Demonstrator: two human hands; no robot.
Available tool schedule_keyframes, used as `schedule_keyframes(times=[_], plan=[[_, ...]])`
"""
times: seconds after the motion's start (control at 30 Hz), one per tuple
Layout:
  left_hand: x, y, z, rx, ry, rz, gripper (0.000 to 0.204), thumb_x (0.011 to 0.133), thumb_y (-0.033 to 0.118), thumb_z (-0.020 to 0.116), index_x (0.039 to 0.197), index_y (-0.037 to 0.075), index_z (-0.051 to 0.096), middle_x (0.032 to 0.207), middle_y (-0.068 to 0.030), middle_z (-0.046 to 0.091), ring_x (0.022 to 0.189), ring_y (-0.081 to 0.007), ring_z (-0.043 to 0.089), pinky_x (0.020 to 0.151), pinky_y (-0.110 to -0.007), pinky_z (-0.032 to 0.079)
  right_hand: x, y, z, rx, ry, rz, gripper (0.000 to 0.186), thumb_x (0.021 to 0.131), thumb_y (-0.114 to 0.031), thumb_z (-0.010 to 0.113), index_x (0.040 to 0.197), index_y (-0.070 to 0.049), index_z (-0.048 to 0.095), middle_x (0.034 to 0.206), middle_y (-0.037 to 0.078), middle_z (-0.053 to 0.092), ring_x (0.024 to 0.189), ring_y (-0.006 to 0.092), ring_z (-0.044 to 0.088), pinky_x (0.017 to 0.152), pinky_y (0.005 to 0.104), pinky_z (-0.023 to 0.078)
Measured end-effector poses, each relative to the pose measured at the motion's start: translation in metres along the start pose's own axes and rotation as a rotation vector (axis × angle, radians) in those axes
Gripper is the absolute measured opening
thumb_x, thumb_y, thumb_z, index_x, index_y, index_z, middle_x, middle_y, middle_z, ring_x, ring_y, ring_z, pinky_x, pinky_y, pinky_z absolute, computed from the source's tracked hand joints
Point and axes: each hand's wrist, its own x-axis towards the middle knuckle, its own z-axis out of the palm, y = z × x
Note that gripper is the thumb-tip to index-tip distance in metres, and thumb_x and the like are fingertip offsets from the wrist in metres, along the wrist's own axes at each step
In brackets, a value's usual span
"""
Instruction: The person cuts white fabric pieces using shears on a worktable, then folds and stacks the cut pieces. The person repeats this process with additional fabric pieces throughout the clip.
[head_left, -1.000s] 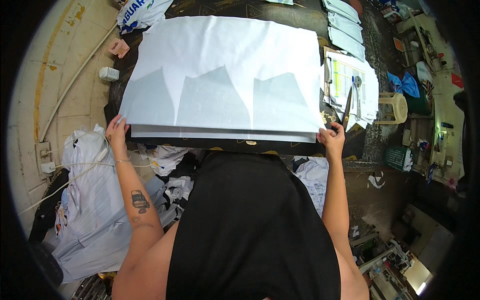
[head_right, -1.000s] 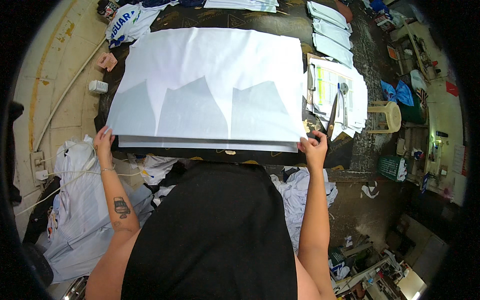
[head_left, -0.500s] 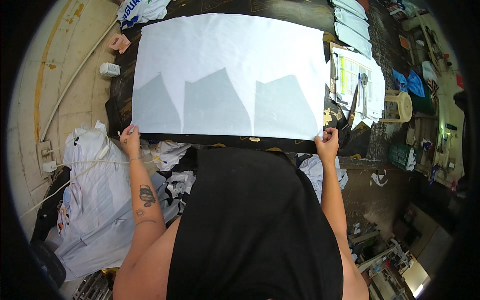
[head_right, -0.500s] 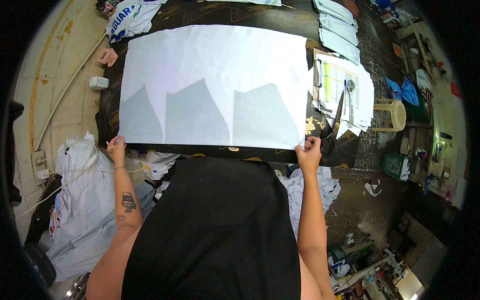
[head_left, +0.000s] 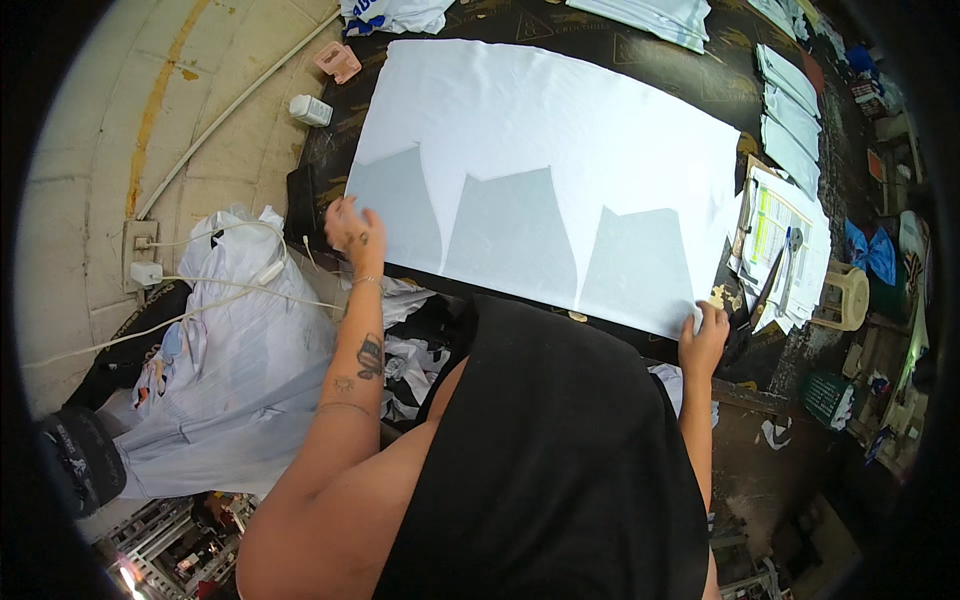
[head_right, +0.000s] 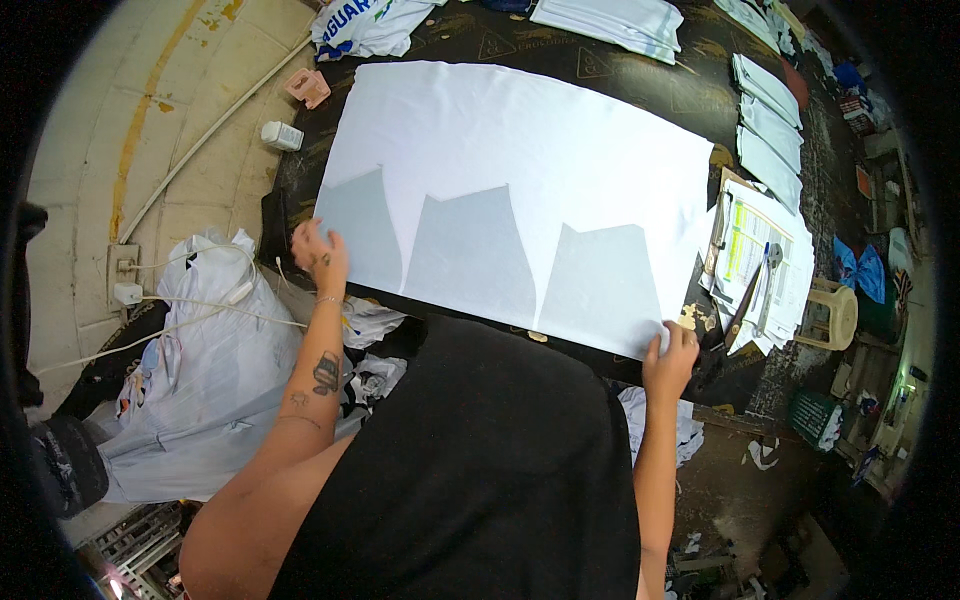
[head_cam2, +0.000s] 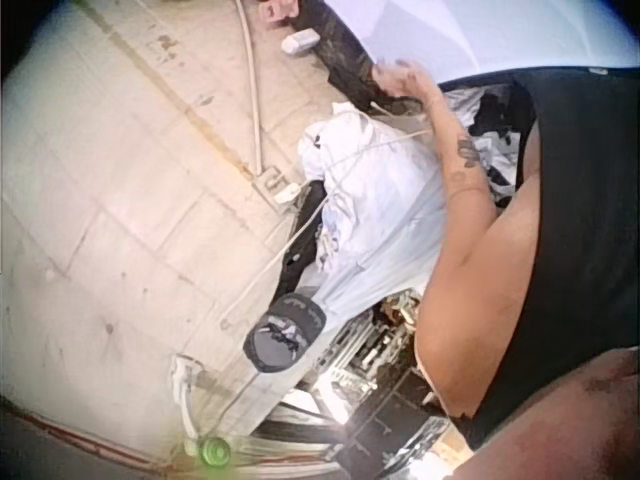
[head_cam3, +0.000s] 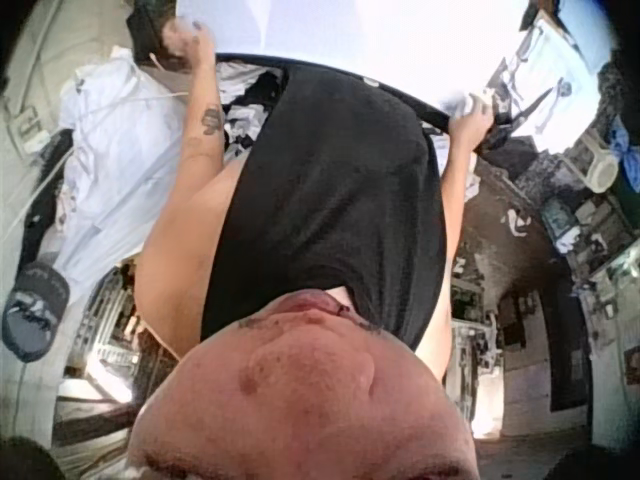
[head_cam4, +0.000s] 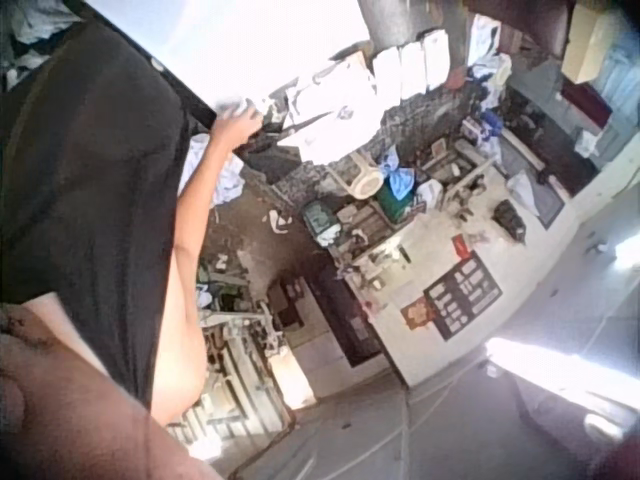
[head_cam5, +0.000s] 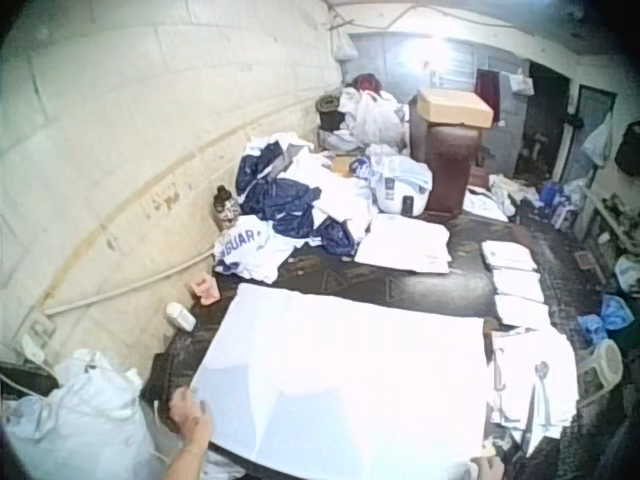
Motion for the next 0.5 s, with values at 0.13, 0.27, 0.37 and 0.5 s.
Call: schedule_keyframes(times=[0.13,0.27,0.37,0.5], plan=[[0.048,0.042,0.039,-0.291,-0.215,0.319,0.031,0.095,0.016,0.065,0.124,0.01,0.072,0.135,-0.0162,0.061,0.126,-0.0369,0.056,0.107,-0.046,0.046,0.04,-0.024,0.01,-0.01,0.069,-0.231,0.022,0.092,-0.013,0.072,0.114,-0.008,0.07,0.116,0.017,0.064,0.107,0.0395,0.06,0.094,0.0507,0.05],[0.124,0.057,0.07,-0.463,-0.34,0.23,0.025,0.095,0.016,0.068,0.118,0.009,0.075,0.123,-0.0144,0.069,0.121,-0.0335,0.061,0.105,-0.046,0.048,0.102,-0.035,0.017,-0.166,0.007,-0.128,0.016,0.091,-0.018,0.074,0.104,-0.009,0.07,0.108,0.014,0.069,0.105,0.0393,0.062,0.091,0.0497,0.05],[0.165,0.056,0.087,-0.523,-0.383,0.293,0.024,0.091,0.018,0.074,0.113,0.009,0.077,0.111,-0.0119,0.073,0.113,-0.0312,0.065,0.102,-0.043,0.05,0.155,-0.048,0.043,0.191,0.098,-0.214,0.016,0.092,-0.019,0.074,0.104,-0.008,0.07,0.115,0.015,0.07,0.111,0.0391,0.062,0.094,0.0502,0.049],[0.184,0.045,0.1,-0.558,-0.448,0.346,0.02,0.087,0.02,0.081,0.103,0.007,0.08,0.11,-0.0113,0.072,0.11,-0.0295,0.066,0.099,-0.04,0.052,0.168,-0.054,0.074,0.163,0.21,-0.185,0.016,0.093,-0.018,0.074,0.104,-0.007,0.07,0.128,0.015,0.069,0.12,0.0381,0.06,0.101,0.0493,0.046]])
